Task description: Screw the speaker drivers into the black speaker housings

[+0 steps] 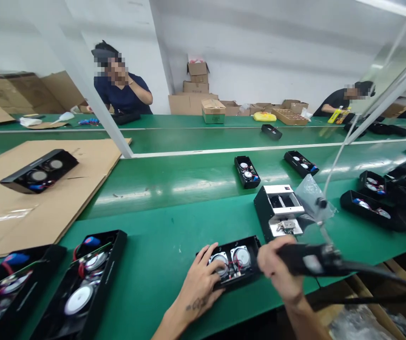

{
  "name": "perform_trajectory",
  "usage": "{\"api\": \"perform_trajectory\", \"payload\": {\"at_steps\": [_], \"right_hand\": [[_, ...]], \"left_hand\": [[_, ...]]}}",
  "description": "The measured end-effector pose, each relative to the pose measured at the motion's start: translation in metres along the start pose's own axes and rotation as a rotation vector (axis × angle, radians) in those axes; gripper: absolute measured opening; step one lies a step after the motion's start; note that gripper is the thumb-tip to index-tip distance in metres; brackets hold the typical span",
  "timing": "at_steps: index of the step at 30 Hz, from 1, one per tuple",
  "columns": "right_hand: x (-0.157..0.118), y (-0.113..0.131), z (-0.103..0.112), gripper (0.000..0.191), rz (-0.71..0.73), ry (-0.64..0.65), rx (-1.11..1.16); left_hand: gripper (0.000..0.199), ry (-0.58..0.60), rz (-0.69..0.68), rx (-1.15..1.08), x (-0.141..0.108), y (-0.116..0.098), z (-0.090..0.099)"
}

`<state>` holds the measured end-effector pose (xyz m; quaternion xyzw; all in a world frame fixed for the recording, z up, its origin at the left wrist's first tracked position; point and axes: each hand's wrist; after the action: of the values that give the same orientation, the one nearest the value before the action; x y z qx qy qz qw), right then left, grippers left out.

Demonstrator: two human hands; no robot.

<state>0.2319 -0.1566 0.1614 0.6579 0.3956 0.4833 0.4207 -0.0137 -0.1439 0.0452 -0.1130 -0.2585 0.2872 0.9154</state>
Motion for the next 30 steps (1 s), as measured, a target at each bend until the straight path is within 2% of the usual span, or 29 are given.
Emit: {"api": "perform_trajectory", "payload": {"at_steps": [2, 4, 6, 7, 10, 13, 16, 18, 21, 25, 27, 30], "right_hand": [[0.027, 0.009, 0.034, 0.022, 0.093, -0.305, 0.044], [0.053, 0.013, 0.064, 0.036, 0.171, -0.536, -0.032], [0.074, 0.011, 0.086, 0.040, 0.203, -0.638, -0.125], [0.081, 0.007, 0.093, 0.041, 0.200, -0.650, -0.158], [0.093, -0.005, 0.099, 0.041, 0.150, -0.595, -0.186], [0.092, -0.011, 0.099, 0.040, 0.051, -0.482, -0.221], [0.079, -0.012, 0.100, 0.039, -0.137, -0.288, -0.270], [0.064, -0.009, 0.100, 0.037, -0.208, -0.190, -0.216], [0.035, -0.001, 0.090, 0.027, -0.150, -0.129, -0.018], [0.003, 0.009, 0.059, 0.011, 0.021, -0.041, 0.243], [-0.006, 0.006, 0.042, 0.010, 0.055, 0.017, 0.305], [-0.014, -0.008, 0.023, 0.011, 0.028, 0.093, 0.318]], "left_hand": [[0.018, -0.024, -0.003, -0.005, -0.004, -0.003, 0.012], [0.012, -0.059, -0.007, 0.009, -0.006, -0.007, 0.024], [0.014, -0.090, -0.015, 0.033, -0.002, -0.012, 0.033], [0.018, -0.096, -0.018, 0.041, 0.002, -0.015, 0.036], [0.024, -0.067, -0.022, 0.029, 0.018, -0.022, 0.035], [0.028, -0.005, -0.033, 0.004, 0.032, -0.026, 0.025], [0.028, 0.042, -0.032, 0.019, 0.037, -0.027, 0.015], [0.027, 0.055, -0.028, 0.055, 0.037, -0.027, 0.010], [0.019, 0.048, -0.030, 0.095, 0.033, -0.028, 0.004], [0.008, 0.031, -0.020, 0.105, 0.032, -0.031, 0.001], [0.008, 0.012, -0.014, 0.102, 0.033, -0.031, 0.001], [0.006, 0.022, -0.019, 0.091, 0.033, -0.031, 0.002]]}}
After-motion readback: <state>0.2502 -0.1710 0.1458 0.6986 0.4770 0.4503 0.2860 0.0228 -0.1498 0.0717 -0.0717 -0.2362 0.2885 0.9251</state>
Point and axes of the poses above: each hand's wrist, its own x-axis towards the middle knuckle, its own z-axis out of the back of the hand, y = z × x, and after that the axes turned 5 degrees about -z, right-handed
